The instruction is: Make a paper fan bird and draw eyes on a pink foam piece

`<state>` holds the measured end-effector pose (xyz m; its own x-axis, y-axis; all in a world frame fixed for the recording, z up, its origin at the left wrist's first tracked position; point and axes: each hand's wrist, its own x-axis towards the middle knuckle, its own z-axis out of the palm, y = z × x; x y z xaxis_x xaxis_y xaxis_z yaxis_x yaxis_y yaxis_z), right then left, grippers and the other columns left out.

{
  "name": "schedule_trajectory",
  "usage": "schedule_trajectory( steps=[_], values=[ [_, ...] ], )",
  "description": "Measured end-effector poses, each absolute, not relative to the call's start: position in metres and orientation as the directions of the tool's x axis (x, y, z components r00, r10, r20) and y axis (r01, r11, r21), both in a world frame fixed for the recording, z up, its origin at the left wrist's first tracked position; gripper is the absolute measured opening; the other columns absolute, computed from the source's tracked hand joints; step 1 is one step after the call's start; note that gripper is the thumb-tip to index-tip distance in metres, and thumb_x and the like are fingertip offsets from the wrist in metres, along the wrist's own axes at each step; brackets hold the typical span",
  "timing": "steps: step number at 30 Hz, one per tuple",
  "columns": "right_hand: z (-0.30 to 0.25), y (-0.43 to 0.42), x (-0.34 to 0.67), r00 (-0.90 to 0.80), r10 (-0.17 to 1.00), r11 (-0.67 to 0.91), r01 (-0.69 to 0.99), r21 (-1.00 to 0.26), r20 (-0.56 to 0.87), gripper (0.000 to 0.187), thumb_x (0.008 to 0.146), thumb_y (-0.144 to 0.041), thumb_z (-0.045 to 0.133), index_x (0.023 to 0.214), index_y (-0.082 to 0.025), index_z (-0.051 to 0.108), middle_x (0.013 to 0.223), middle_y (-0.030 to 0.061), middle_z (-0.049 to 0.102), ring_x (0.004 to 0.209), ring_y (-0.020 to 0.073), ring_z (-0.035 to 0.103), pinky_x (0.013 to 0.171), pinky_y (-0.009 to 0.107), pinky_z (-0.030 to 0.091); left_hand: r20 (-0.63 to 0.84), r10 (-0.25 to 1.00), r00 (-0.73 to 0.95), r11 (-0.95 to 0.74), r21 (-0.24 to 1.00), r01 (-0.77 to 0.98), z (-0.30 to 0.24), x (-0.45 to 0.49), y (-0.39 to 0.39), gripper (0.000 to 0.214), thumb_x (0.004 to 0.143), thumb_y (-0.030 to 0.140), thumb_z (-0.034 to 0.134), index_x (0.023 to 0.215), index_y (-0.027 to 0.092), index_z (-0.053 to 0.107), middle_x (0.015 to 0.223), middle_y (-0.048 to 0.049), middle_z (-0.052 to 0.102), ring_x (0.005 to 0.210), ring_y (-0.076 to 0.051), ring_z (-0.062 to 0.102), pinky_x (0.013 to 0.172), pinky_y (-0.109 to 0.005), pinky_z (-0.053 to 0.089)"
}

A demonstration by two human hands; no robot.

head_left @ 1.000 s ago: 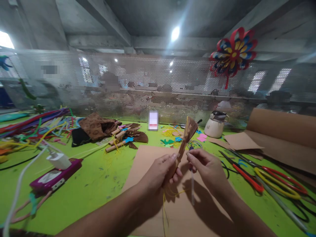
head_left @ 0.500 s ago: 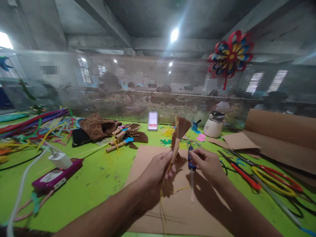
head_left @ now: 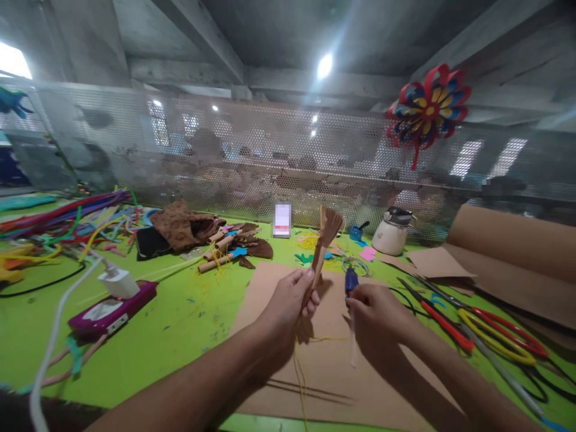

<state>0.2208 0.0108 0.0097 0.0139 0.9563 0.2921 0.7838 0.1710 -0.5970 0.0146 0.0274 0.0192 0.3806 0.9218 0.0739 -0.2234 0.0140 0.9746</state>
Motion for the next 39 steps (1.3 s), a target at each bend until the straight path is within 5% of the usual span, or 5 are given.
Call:
schedule_trajectory(
  steps=[5,10,14,22,39],
  values=[
    [0.000,-0.001,0.209,0.076,0.934,0.123,0.848,-0.515,0.348,0.024,0.073,-0.025,0.061,0.051,-0.021,0.052,0.052,0.0041,0.055,0.049,0.0157,0.042,0.052,0.031,0.022,0.078,0.960,0.268,-0.018,0.975,-0.219,0.017,0.014,0.031,0.037,0.085,0.053,0.055,0.079,0.017,0.052,0.060,0.0017,0.052,0.047,-0.008,0.043,0.047,-0.020,0.032],
    [0.011,0.000,0.199,0.032,0.906,0.258,0.747,-0.612,0.421,0.029,0.086,-0.044,0.051,0.069,-0.021,0.058,0.063,0.0046,0.061,0.059,0.0184,0.054,0.060,0.032,0.039,0.115,0.969,0.220,-0.075,0.980,-0.184,0.014,0.017,0.032,0.036,0.085,0.050,0.058,0.070,0.018,0.050,0.055,0.0024,0.048,0.046,-0.009,0.041,0.048,-0.022,0.030],
    [0.032,0.001,0.185,-0.017,0.901,0.389,0.475,-0.790,0.434,0.034,0.082,-0.048,0.059,0.101,-0.019,0.059,0.076,0.0029,0.063,0.066,0.0167,0.058,0.059,0.030,0.046,0.250,0.943,0.218,-0.239,0.968,-0.078,0.011,0.018,0.029,0.031,0.085,0.042,0.062,0.067,0.018,0.054,0.055,0.0016,0.048,0.050,-0.012,0.042,0.052,-0.024,0.029],
    [0.037,-0.009,0.162,0.237,0.897,0.373,0.041,-0.927,0.372,0.029,0.070,-0.038,0.077,0.083,-0.018,0.060,0.063,-0.0015,0.059,0.053,0.0111,0.052,0.049,0.025,0.042,0.510,0.822,0.252,-0.555,0.817,0.156,0.011,0.013,0.018,0.019,0.094,0.034,0.051,0.090,0.019,0.063,0.073,-0.0017,0.056,0.063,-0.015,0.046,0.062,-0.028,0.030],
    [0.022,-0.012,0.172,0.166,0.795,0.563,0.154,-0.812,0.583,0.004,0.077,-0.022,0.073,0.080,-0.019,0.071,0.064,0.0002,0.068,0.054,0.0119,0.063,0.052,0.022,0.054,0.499,0.806,0.319,-0.591,0.713,0.378,0.017,0.014,0.012,0.018,0.094,0.029,0.047,0.089,0.017,0.059,0.081,-0.0056,0.063,0.074,-0.018,0.057,0.069,-0.033,0.043]
  ],
)
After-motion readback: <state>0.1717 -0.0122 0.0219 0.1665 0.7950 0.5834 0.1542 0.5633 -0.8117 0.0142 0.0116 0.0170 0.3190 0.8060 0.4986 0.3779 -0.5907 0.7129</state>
